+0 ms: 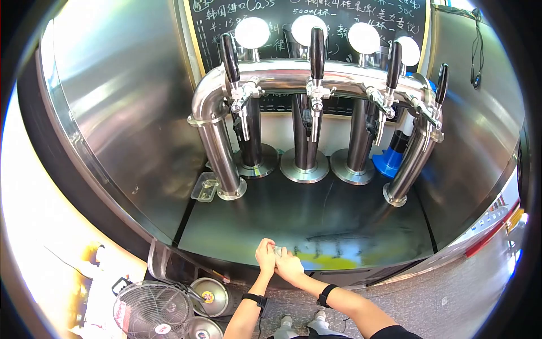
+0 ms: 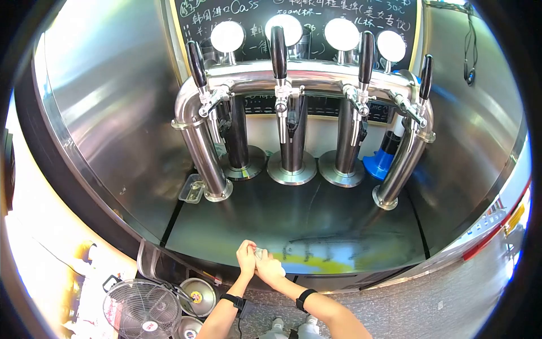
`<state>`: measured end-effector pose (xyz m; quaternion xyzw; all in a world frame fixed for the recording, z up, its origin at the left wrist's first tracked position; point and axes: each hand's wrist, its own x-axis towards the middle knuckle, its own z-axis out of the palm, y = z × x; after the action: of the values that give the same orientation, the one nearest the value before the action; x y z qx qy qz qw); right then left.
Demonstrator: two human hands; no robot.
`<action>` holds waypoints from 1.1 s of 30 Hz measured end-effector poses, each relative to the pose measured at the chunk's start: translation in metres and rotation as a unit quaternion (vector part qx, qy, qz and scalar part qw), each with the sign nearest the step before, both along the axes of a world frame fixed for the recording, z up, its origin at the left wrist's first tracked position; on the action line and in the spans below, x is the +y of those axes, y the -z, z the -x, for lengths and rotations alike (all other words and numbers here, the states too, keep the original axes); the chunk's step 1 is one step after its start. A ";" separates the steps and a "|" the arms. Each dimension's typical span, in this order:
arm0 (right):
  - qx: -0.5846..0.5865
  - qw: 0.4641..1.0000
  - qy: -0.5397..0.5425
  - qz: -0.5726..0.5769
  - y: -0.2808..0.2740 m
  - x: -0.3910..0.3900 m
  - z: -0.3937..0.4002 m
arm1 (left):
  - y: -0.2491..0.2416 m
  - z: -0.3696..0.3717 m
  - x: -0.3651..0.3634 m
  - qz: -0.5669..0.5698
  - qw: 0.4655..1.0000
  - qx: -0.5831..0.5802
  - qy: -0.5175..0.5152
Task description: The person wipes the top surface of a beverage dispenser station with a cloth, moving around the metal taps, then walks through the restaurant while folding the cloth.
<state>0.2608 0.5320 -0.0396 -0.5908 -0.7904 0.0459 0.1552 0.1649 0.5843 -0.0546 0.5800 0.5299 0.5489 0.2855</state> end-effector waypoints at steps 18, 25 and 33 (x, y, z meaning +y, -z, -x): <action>0.085 0.996 0.016 -0.027 0.008 -0.001 -0.027 | -0.007 -0.032 0.001 0.002 0.997 0.072 -0.033; 0.106 0.992 0.043 -0.054 0.009 -0.012 -0.078 | -0.010 -0.088 -0.003 0.005 0.997 0.080 0.002; 0.101 0.981 0.148 -0.077 0.007 -0.029 -0.144 | -0.012 -0.168 -0.005 -0.027 0.991 0.093 0.097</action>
<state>0.4045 0.5029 -0.0466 -0.6797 -0.6756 0.0207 0.2848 0.3329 0.5791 -0.0429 0.6843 0.4805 0.4768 0.2710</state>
